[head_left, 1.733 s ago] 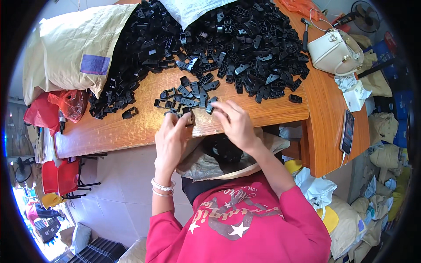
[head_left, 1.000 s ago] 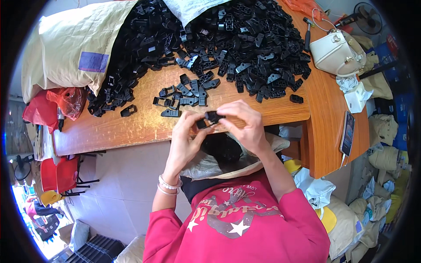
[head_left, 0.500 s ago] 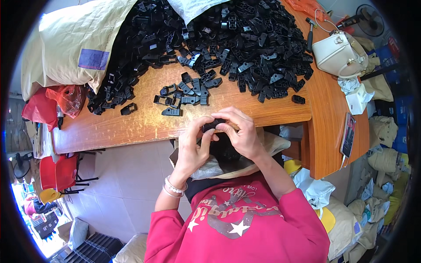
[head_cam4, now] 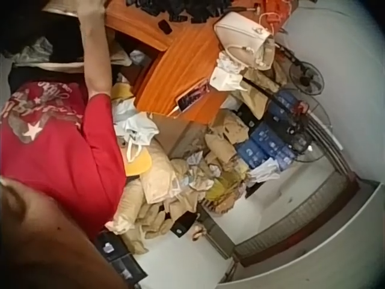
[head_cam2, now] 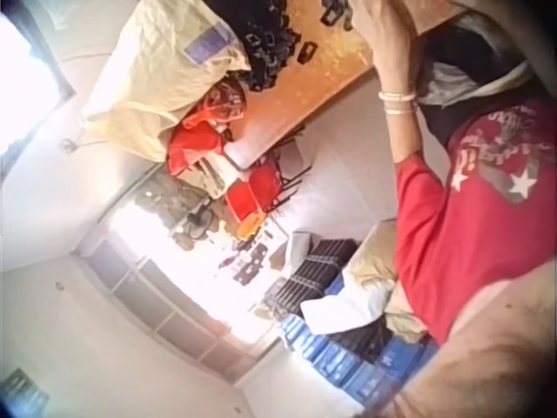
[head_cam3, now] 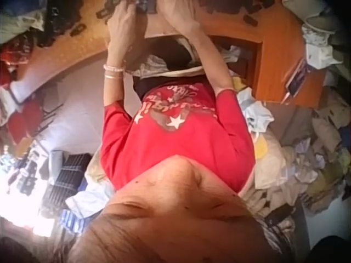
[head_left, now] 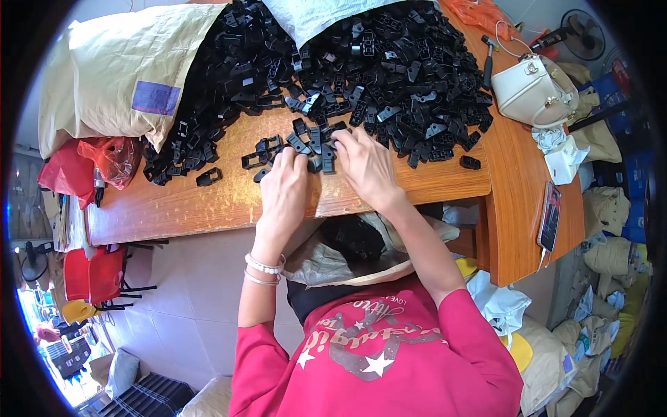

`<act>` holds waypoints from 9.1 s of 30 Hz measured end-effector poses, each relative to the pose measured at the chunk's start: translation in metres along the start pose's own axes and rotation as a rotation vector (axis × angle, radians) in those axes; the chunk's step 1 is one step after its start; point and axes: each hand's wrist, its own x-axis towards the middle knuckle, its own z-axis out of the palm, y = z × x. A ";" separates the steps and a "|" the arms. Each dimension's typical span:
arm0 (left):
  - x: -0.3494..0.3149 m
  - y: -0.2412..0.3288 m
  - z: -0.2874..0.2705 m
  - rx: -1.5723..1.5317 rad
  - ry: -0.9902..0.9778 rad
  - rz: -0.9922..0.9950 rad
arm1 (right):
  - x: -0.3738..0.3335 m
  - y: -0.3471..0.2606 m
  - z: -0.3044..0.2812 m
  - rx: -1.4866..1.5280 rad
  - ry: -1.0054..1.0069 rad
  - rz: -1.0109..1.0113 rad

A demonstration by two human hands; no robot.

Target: The person is sorting through a large pile of black plastic components on a desk, inspecting them and placing selected ones into a bag.

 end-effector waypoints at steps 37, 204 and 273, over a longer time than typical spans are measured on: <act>-0.026 0.039 -0.016 -1.472 -0.283 -0.622 | -0.062 -0.015 -0.038 0.585 0.106 -0.154; -0.004 -0.040 -0.002 -0.038 -0.023 -0.227 | -0.070 0.041 -0.062 -0.197 0.216 -0.070; -0.024 0.041 -0.001 -1.150 -0.187 -0.469 | -0.084 0.040 -0.057 -0.101 0.367 0.092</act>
